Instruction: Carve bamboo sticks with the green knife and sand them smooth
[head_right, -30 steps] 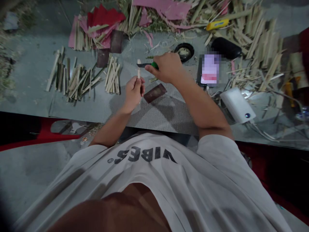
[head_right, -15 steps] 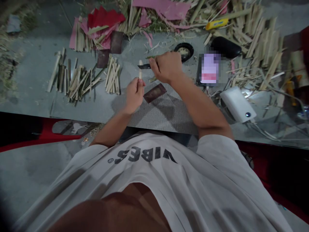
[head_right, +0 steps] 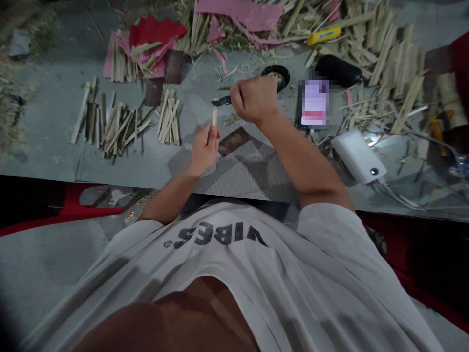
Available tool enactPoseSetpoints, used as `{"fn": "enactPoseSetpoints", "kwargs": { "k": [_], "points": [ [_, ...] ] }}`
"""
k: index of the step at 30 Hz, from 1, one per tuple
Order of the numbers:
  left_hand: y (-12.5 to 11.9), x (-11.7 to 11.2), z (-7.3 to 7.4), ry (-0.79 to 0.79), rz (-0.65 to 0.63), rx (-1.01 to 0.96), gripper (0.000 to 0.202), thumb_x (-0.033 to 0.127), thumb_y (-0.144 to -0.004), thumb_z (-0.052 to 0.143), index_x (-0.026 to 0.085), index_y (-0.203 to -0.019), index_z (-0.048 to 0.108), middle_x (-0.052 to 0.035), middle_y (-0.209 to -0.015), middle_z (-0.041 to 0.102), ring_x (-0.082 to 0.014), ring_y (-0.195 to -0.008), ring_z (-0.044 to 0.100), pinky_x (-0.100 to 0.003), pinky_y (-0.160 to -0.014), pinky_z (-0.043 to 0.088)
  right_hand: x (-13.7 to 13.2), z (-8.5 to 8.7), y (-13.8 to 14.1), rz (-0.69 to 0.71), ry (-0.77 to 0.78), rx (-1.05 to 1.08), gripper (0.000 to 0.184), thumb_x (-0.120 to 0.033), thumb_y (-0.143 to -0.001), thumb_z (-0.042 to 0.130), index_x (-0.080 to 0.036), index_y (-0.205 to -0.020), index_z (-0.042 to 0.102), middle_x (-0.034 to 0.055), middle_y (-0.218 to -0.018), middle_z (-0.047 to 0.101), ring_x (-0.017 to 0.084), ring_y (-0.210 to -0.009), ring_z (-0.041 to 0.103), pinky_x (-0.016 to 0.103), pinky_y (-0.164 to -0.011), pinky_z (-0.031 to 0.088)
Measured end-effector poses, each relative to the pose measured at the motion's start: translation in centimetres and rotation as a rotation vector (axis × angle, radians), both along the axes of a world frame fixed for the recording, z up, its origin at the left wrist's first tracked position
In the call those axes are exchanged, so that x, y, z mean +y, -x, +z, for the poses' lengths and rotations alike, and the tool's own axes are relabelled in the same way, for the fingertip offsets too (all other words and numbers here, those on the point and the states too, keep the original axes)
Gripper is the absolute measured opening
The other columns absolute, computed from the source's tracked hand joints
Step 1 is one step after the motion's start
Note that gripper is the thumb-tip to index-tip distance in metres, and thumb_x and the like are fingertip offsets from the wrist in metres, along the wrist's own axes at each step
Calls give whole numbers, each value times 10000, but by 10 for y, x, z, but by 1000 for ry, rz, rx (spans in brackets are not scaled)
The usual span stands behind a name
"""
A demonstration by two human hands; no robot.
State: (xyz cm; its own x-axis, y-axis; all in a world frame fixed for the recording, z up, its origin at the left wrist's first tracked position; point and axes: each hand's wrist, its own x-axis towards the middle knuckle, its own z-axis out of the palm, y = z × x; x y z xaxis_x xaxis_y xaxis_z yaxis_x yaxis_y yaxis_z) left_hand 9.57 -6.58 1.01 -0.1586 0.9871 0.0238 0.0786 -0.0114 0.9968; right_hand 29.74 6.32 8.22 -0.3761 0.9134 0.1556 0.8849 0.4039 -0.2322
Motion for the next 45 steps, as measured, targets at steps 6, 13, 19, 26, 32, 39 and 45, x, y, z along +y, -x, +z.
{"fn": "enactPoseSetpoints", "kwargs": {
  "k": [6, 13, 19, 26, 32, 39, 45],
  "points": [
    [9, -11, 18, -98, -128, 59, 782, 1005, -1210, 578, 311, -854, 625, 36, -603, 446, -193, -525, 450, -368, -597, 331, -11, 6, 7, 36, 43, 41, 742, -683, -1290, 303, -348, -1190, 957, 198, -1284, 941, 477, -1240, 808, 557, -939, 485],
    [1, -80, 49, -35, -442, 63, 807, 1037, -1144, 669, 305, -806, 703, 5, -595, 594, -175, -501, 508, -351, -547, 391, 26, 5, -7, -259, 44, 5, 1096, -817, -1350, -7, -308, -1478, 955, 216, -1281, 925, 426, -1168, 726, 548, -982, 472],
    [18, -64, 32, -4, -153, -36, 839, 1122, -1078, 678, 311, -867, 653, 93, -473, 398, -131, -401, 341, -338, -467, 240, 28, 10, -23, -175, -14, 34, 876, -603, -1431, 228, -159, -1182, 941, 259, -1099, 873, 383, -1085, 754, 491, -915, 395],
    [19, -61, 17, -101, -175, -163, 834, 1101, -1095, 691, 290, -902, 690, 115, -476, 421, -100, -368, 291, -317, -417, 233, 13, 7, -10, 273, 14, 185, 881, -966, -1260, 151, -367, -704, 481, 105, -646, 420, 349, -715, 475, 518, -756, 406],
    [18, -71, 21, -161, -216, -218, 699, 911, -1209, 733, 281, -910, 698, 119, -483, 406, -95, -372, 285, -292, -426, 215, 9, 3, -6, 602, 43, 349, 833, -968, -1283, 433, -331, -751, 363, 32, -603, 330, 268, -676, 404, 466, -751, 400],
    [23, -87, 24, -214, -358, -266, 664, 851, -1250, 704, 271, -926, 709, 119, -481, 374, -94, -348, 276, -272, -434, 229, -16, 14, 1, 790, 9, 475, 844, -927, -1321, 228, -297, -792, 417, 39, -661, 434, 244, -635, 436, 430, -730, 432],
    [14, -99, 23, -162, -423, -369, 697, 889, -1227, 718, 274, -903, 659, 127, -484, 374, -97, -341, 283, -272, -444, 277, -29, 3, 11, 659, 10, 546, 941, -1106, -1200, 250, -306, -773, 501, 68, -674, 441, 297, -709, 537, 458, -780, 507]
  ]
}}
